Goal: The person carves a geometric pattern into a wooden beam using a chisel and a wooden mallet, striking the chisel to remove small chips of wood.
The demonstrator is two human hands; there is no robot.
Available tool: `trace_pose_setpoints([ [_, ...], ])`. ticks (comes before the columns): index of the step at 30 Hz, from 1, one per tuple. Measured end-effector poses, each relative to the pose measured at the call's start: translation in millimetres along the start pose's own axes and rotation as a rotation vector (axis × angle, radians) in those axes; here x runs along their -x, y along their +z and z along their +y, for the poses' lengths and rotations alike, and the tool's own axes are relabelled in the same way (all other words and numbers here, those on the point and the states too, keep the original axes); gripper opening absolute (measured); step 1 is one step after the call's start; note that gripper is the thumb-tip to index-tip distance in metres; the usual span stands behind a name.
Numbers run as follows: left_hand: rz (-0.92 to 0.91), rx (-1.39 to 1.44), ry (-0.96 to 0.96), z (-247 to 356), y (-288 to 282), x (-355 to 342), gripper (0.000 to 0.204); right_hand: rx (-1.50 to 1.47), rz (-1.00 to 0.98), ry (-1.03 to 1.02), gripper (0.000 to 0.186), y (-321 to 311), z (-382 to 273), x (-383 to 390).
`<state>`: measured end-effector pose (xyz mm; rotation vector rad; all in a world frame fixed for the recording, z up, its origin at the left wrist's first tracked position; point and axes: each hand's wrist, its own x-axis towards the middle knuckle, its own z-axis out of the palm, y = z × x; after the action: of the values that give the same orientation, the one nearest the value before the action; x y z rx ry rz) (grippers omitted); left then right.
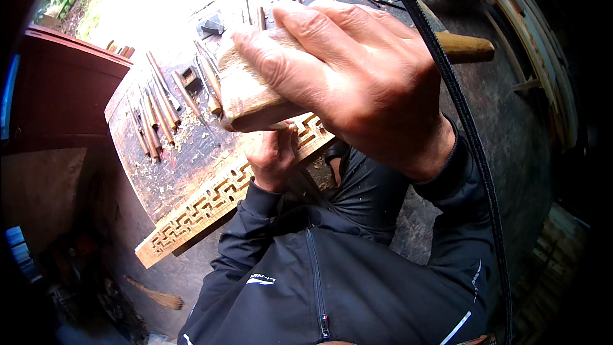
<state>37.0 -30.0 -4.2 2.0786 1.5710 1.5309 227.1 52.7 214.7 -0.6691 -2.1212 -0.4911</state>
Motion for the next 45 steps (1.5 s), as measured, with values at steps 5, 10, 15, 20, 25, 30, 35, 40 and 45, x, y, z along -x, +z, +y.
trace_pose_setpoints([
  [5, 0.038, -0.029, 0.042, 1, 2, -10, 0.011, -0.012, 0.054, -0.051, 0.047, 3, 5, -8],
  [10, 0.007, -0.044, 0.08, 5, 3, -13, 0.011, -0.051, 0.244, -0.137, 0.046, 13, 33, -19],
  [15, -0.005, -0.051, 0.074, 4, 2, -12, 0.01, 0.037, 0.146, -0.094, 0.041, 15, 10, -16],
  [20, -0.027, -0.026, 0.058, 3, 4, -12, 0.011, 0.011, 0.203, -0.07, 0.03, -1, 21, -28],
  [25, -0.07, -0.065, 0.104, -6, 4, -10, 0.016, 0.11, 0.036, -0.033, 0.025, 13, 3, -7],
  [30, -0.045, -0.07, 0.025, -1, 0, -8, 0.013, 0.14, 0.106, -0.091, 0.026, -3, 19, -7],
  [35, 0.019, 0.0, -0.085, 7, -3, -6, 0.011, 0.117, -0.053, 0.014, 0.047, -20, 28, 13],
  [40, 0.026, 0.05, -0.102, 4, -1, -3, 0.013, 0.117, -0.081, 0.019, 0.052, -17, 33, 16],
  [45, 0.001, 0.021, -0.059, 3, 0, -4, 0.014, 0.069, -0.066, -0.024, 0.055, -10, 31, 10],
])
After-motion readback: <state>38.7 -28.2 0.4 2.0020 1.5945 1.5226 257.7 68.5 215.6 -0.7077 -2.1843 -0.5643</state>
